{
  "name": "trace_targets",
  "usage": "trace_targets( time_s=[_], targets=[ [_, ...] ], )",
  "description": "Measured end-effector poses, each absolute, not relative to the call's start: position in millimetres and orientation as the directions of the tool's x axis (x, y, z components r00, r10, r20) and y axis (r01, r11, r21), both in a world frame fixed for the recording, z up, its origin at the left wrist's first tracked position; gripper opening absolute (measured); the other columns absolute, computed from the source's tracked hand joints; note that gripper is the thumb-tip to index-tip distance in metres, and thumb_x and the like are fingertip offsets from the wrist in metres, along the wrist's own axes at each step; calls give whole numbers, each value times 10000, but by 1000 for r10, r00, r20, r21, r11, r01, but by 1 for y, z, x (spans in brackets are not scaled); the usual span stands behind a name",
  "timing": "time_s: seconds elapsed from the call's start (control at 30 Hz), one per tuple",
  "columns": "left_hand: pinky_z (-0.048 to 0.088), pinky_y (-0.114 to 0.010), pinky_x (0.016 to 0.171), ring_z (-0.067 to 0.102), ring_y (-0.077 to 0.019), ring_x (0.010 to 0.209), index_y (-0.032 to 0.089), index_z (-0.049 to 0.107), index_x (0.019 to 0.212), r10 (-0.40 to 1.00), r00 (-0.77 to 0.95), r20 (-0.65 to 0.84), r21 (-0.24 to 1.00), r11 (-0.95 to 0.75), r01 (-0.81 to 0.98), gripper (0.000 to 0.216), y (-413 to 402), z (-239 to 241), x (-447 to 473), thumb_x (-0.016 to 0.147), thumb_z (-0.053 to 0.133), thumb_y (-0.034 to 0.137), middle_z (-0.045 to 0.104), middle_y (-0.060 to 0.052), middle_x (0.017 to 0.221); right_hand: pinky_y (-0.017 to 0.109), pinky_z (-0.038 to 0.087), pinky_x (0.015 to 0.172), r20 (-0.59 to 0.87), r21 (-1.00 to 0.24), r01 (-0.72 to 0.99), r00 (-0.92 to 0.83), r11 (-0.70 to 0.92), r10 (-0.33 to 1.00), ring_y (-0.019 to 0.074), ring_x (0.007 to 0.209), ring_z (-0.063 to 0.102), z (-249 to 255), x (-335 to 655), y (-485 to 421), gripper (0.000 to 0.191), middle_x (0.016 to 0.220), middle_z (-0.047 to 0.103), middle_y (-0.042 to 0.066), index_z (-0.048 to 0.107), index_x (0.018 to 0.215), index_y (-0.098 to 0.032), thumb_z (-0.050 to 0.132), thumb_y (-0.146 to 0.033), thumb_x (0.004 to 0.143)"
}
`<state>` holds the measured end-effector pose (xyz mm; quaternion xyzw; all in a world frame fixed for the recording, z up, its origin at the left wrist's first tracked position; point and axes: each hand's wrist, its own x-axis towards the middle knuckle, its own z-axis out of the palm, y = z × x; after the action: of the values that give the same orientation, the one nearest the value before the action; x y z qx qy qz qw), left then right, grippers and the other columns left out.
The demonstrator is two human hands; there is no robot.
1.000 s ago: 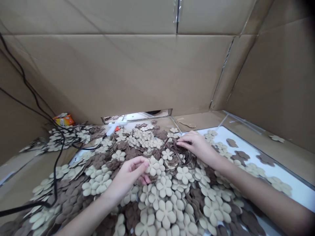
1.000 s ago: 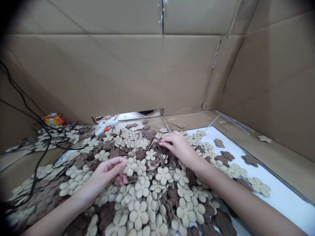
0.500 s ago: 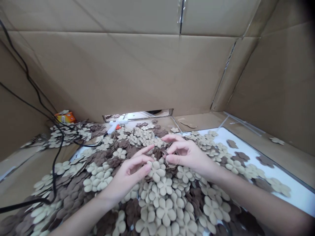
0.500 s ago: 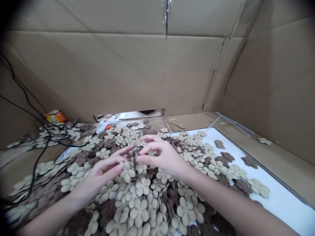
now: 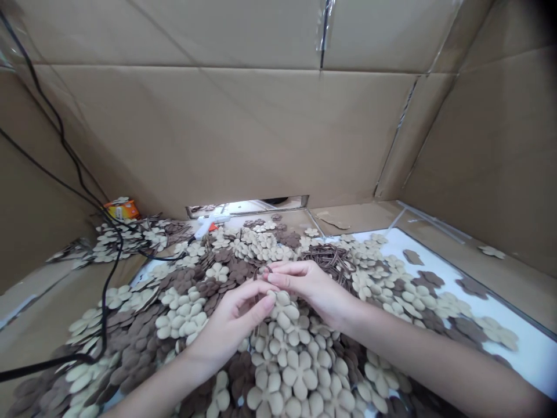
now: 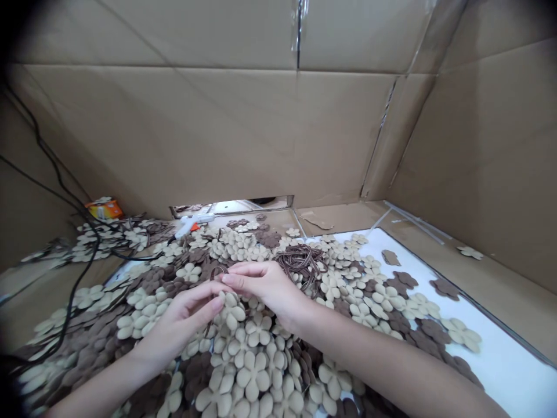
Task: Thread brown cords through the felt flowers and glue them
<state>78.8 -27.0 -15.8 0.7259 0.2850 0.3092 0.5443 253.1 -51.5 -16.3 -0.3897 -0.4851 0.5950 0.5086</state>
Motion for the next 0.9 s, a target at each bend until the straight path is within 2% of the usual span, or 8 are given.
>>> trace_targets(
  time_s=[0.17, 0.23, 0.33, 0.43, 0.53, 0.77, 0.9],
  targets=[
    [447, -296, 826, 592, -211, 872, 180, 689, 854, 762, 644, 67, 983, -162, 89, 244, -26, -21, 79, 836, 577, 395, 686, -58, 878, 256, 452, 714, -78, -982, -151, -237, -116, 969, 145, 834, 584, -11, 259, -50, 292, 929, 680, 52, 739, 906, -188, 676, -430, 756],
    [449, -293, 817, 593, -216, 887, 176, 687, 843, 752, 658, 40, 986, -137, 97, 258, -26, -21, 78, 828, 583, 411, 683, -64, 894, 243, 445, 694, -74, -992, -88, -200, -93, 977, 139, 852, 573, -8, 264, -47, 283, 994, 664, 53, 720, 928, -193, 638, -426, 791],
    [449, -301, 819, 592, -223, 898, 171, 680, 828, 715, 699, 11, 988, -115, 102, 281, -28, -20, 76, 817, 588, 436, 678, -72, 912, 254, 441, 771, 47, -999, 15, -155, 49, 987, 137, 926, 559, -7, 271, -44, 286, 1145, 615, 35, 677, 1023, -238, 639, -412, 798],
    [455, -314, 803, 593, -213, 834, 168, 670, 822, 682, 731, -14, 990, -91, 104, 291, -30, -19, 76, 813, 588, 448, 675, -65, 849, 281, 431, 850, 87, -995, 18, -314, 97, 945, 138, 951, 568, -6, 274, -44, 302, 1114, 634, 34, 672, 1061, -244, 624, -410, 814],
    [454, -310, 795, 584, -205, 823, 167, 666, 805, 667, 745, -13, 993, -80, 89, 277, -30, -19, 75, 820, 588, 433, 668, -64, 837, 281, 438, 853, 80, -997, -17, -366, 79, 927, 132, 936, 587, -6, 272, -45, 296, 1066, 658, 35, 677, 1059, -229, 636, -386, 811],
    [459, -283, 724, 569, -171, 751, 170, 656, 824, 663, 746, -53, 998, 10, 62, 247, -28, -25, 73, 848, 573, 401, 648, -46, 800, 288, 477, 782, 148, -988, 4, -271, 155, 951, 141, 834, 611, -8, 263, -45, 262, 915, 681, 33, 697, 901, -183, 690, -396, 748],
    [462, -287, 718, 570, -172, 738, 162, 661, 835, 658, 750, -60, 997, -3, 83, 258, -29, -23, 73, 831, 594, 411, 648, -46, 796, 280, 475, 755, 175, -981, 40, -220, 188, 960, 127, 770, 599, -9, 263, -45, 224, 840, 669, 25, 685, 832, -165, 679, -377, 761]
  ],
)
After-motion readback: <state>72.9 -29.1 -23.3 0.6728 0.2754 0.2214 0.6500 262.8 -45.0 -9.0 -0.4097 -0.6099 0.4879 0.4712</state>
